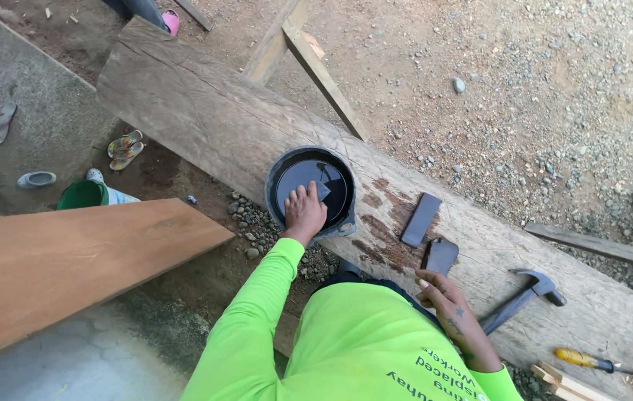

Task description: Checking and inspecting a chisel or small blade while working at a carpentry bench.

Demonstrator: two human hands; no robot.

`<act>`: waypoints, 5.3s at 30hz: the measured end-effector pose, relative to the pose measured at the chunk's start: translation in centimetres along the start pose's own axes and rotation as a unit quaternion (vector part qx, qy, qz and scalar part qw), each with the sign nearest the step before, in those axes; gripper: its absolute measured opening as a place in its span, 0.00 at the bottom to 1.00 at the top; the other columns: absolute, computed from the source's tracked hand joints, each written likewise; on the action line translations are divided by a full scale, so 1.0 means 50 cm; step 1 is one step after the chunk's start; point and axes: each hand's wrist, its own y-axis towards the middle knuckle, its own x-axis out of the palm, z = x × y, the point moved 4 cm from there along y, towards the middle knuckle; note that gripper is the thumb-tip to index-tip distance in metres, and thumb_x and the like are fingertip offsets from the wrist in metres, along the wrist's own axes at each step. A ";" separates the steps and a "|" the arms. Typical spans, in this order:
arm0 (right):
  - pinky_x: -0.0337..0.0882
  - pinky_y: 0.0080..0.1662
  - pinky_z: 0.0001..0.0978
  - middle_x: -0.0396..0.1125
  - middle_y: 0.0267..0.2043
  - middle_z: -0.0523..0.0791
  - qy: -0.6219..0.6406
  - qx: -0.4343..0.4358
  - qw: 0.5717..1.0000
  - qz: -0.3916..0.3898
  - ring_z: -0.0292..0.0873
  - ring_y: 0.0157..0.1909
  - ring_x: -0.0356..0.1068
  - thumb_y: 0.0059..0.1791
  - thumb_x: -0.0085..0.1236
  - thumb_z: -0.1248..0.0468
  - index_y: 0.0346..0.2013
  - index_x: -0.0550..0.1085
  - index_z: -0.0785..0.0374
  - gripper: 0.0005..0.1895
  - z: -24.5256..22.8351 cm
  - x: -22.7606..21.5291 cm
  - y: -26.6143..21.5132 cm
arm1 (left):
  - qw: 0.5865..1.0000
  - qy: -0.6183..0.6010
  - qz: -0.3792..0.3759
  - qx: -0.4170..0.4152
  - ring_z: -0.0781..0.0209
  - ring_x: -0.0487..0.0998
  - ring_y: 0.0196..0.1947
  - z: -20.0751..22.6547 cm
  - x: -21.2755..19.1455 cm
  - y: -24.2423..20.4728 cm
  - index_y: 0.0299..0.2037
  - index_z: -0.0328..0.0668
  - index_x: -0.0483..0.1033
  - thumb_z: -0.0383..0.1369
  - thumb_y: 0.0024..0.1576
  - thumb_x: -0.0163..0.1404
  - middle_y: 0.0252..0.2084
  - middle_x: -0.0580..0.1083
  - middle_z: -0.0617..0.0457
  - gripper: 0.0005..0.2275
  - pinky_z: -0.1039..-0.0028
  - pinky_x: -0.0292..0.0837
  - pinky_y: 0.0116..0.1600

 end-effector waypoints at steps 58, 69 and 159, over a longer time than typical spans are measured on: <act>0.73 0.52 0.36 0.73 0.54 0.48 -0.030 0.003 0.996 0.083 0.43 0.52 0.73 0.53 0.52 0.49 0.61 0.71 0.63 0.28 0.009 -0.021 -0.002 | 0.977 -0.152 0.005 0.153 0.42 0.69 0.57 0.261 -0.050 -0.077 0.65 0.43 0.62 0.39 0.55 0.59 0.53 0.70 0.42 0.28 0.52 0.62 0.59; 0.72 0.55 0.38 0.72 0.56 0.51 -0.094 0.002 0.991 0.096 0.46 0.55 0.73 0.53 0.53 0.48 0.60 0.71 0.64 0.28 0.109 -0.024 0.092 | 0.961 -0.235 -0.116 0.093 0.39 0.71 0.57 0.358 0.166 -0.112 0.63 0.39 0.60 0.34 0.54 0.59 0.56 0.68 0.39 0.29 0.51 0.64 0.59; 0.77 0.41 0.46 0.55 0.74 0.48 -0.481 -0.162 0.846 0.165 0.53 0.40 0.77 0.51 0.55 0.56 0.67 0.65 0.61 0.31 -0.015 -0.027 0.220 | 0.876 -0.306 -0.324 0.183 0.55 0.79 0.47 0.372 0.201 -0.067 0.76 0.45 0.50 0.27 0.58 0.54 0.52 0.76 0.44 0.35 0.65 0.75 0.54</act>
